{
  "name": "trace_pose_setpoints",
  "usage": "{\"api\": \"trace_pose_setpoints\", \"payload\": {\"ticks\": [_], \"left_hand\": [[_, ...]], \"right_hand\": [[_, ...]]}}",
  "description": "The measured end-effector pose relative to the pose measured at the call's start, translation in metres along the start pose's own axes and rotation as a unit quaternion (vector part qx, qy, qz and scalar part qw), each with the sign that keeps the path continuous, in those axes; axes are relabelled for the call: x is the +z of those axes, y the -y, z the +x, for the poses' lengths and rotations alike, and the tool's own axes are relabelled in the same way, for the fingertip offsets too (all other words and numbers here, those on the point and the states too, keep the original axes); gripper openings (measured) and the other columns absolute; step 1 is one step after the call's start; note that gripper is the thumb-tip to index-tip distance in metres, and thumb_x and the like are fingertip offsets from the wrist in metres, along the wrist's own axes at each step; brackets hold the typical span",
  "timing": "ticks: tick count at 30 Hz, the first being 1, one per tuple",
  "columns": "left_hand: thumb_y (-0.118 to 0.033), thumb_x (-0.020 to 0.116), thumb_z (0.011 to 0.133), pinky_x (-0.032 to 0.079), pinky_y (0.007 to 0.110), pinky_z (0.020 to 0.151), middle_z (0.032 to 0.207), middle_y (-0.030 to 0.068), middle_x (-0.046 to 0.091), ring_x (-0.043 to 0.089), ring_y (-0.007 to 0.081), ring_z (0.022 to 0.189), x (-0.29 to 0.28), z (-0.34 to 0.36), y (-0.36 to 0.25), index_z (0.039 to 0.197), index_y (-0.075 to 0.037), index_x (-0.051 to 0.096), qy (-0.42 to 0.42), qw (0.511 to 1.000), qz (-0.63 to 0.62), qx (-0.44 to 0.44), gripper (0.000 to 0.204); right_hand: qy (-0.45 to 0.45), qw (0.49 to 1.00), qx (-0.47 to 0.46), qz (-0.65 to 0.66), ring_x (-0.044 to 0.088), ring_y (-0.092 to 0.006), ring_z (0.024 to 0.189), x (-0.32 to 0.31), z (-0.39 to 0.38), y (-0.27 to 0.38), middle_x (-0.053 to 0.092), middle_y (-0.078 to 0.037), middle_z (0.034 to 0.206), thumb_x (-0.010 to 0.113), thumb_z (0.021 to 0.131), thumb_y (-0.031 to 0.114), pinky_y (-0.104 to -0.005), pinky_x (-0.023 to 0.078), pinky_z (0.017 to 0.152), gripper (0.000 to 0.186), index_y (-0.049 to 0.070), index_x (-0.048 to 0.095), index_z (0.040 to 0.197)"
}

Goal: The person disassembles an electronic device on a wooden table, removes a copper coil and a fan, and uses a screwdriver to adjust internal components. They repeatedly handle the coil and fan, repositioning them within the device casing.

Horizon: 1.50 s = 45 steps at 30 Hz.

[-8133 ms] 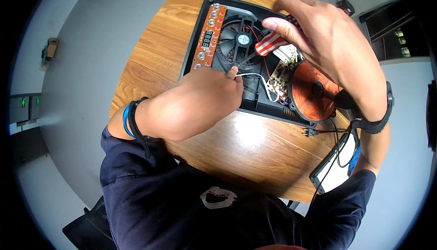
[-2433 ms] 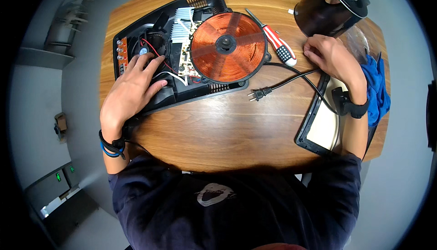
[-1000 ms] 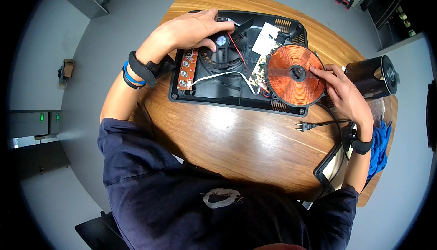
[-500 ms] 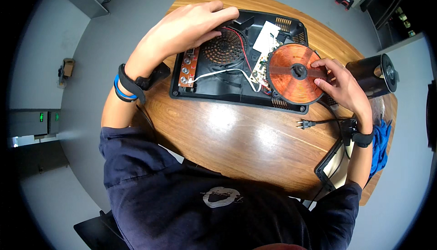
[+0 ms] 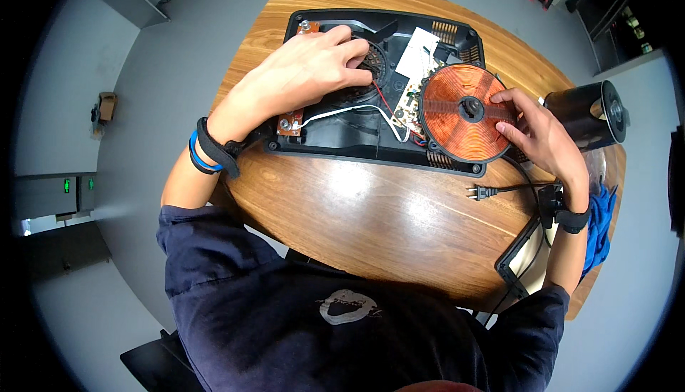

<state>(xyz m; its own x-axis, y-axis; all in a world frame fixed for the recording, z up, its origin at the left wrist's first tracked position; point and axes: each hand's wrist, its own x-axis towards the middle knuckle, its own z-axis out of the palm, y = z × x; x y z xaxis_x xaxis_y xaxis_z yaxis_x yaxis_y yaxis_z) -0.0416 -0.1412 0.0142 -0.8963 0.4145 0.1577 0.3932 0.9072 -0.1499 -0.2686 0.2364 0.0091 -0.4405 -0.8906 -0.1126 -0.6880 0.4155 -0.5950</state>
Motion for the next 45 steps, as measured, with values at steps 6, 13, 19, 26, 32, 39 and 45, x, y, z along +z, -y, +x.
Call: {"api": "trace_pose_setpoints", "payload": {"ticks": [6,13,19,26,32,39,45], "left_hand": [[-0.01,0.078,0.09,0.065,0.039,0.087,0.111,0.0014,0.062,0.064,0.0253,0.106,-0.002,-0.007,-0.003,0.128,-0.023,0.092,-0.031,0.999,0.008,0.026,0.043],[-0.01,0.081,0.09,0.066,0.041,0.092,0.118,0.0021,0.063,0.063,0.0261,0.109,0.011,-0.012,0.008,0.134,-0.024,0.092,0.014,1.0,0.016,-0.02,0.047],[-0.008,0.081,0.095,0.066,0.042,0.094,0.119,0.0032,0.068,0.068,0.0272,0.114,0.013,-0.019,0.007,0.131,-0.021,0.093,0.063,0.997,-0.014,-0.033,0.041],[-0.007,0.08,0.099,0.067,0.044,0.093,0.114,0.0047,0.071,0.073,0.0299,0.112,0.004,-0.019,0.007,0.111,-0.009,0.085,0.067,0.993,-0.067,-0.069,0.013],[-0.006,0.086,0.097,0.063,0.051,0.102,0.134,0.0093,0.069,0.07,0.0394,0.126,0.0,-0.02,0.015,0.128,-0.008,0.072,0.027,0.994,-0.061,-0.09,0.034],[-0.023,0.088,0.104,0.06,0.055,0.122,0.177,0.0222,0.053,0.061,0.0486,0.155,0.018,-0.019,0.017,0.169,-0.018,0.059,0.04,0.99,-0.031,-0.135,0.072],[-0.042,0.09,0.103,0.058,0.057,0.125,0.181,0.0295,0.049,0.061,0.0527,0.156,0.019,-0.017,0.021,0.172,-0.016,0.055,0.085,0.984,-0.021,-0.157,0.081]], "right_hand": [[0.012,1.0,-0.01,-0.005,0.079,-0.0322,0.118,-0.002,0.0,-0.002,0.081,-0.016,0.135,0.081,0.112,0.013,-0.0438,0.063,0.099,0.042,0.007,0.066,0.151],[-0.007,1.0,-0.016,0.005,0.081,-0.0384,0.126,0.002,-0.003,0.0,0.081,-0.019,0.136,0.078,0.111,0.008,-0.0463,0.063,0.105,0.038,0.006,0.066,0.147],[0.009,1.0,0.013,-0.012,0.08,-0.0381,0.129,0.002,-0.006,0.002,0.081,-0.018,0.141,0.077,0.114,0.013,-0.0476,0.064,0.106,0.041,0.009,0.064,0.153],[0.011,1.0,0.006,-0.012,0.08,-0.0402,0.131,0.003,-0.006,0.0,0.08,-0.018,0.146,0.075,0.116,0.017,-0.0487,0.064,0.106,0.042,0.01,0.063,0.155],[0.018,1.0,0.007,0.003,0.079,-0.0402,0.127,0.003,-0.006,-0.002,0.08,-0.019,0.142,0.075,0.116,0.018,-0.0482,0.063,0.105,0.041,0.009,0.063,0.155],[0.007,1.0,-0.002,-0.015,0.079,-0.0414,0.132,0.004,-0.006,0.001,0.081,-0.02,0.142,0.075,0.116,0.018,-0.0486,0.063,0.109,0.042,0.01,0.063,0.156],[0.0,0.997,0.027,-0.076,0.076,-0.0437,0.134,0.002,-0.01,0.011,0.074,-0.02,0.152,0.076,0.115,0.019,-0.0492,0.063,0.111,0.042,0.008,0.066,0.153]]}}
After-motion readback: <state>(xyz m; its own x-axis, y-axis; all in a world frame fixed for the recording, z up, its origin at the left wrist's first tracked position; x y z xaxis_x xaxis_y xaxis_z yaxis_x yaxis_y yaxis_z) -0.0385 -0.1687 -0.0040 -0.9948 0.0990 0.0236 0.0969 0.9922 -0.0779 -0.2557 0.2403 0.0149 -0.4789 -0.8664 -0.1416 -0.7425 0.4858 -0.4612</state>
